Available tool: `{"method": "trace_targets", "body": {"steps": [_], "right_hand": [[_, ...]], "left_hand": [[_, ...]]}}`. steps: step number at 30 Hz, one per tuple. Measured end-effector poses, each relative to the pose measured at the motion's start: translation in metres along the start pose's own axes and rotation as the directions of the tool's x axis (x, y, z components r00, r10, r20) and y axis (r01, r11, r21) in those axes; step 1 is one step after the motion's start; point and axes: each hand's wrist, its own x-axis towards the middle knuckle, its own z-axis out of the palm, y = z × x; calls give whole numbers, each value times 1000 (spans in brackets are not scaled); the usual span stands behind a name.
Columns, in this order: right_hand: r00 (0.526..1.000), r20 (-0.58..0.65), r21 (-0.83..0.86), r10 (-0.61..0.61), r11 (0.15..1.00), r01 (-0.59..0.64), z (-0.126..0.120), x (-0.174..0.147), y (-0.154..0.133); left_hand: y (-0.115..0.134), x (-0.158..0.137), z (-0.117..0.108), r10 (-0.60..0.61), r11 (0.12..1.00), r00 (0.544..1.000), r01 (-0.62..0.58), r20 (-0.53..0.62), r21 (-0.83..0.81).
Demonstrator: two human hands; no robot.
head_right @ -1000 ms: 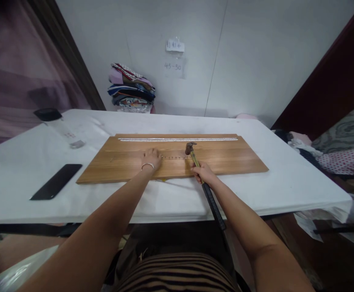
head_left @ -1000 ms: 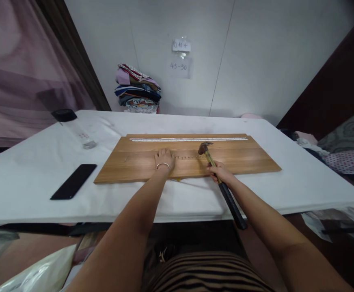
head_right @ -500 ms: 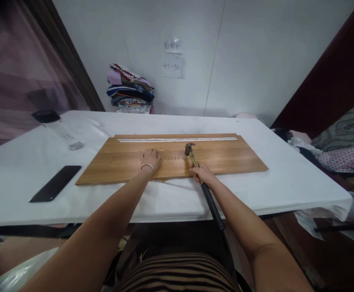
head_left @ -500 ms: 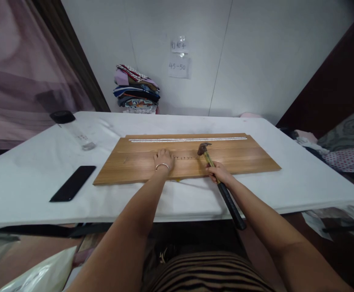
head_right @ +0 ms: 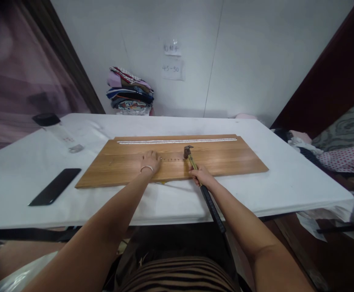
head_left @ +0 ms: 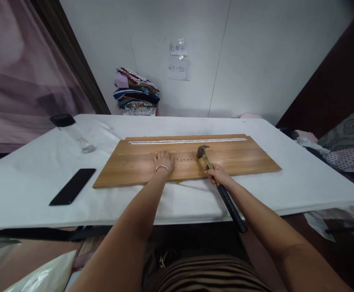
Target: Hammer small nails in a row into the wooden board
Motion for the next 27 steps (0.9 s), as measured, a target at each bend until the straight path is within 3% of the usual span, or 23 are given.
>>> {"method": "trace_targets", "body": {"steps": [27], "right_hand": [[1000,-31,19,-6,1000,6,0,-1,-1]], "left_hand": [[3,-2,-5,-1,1000,1000,1,13,-14]]}}
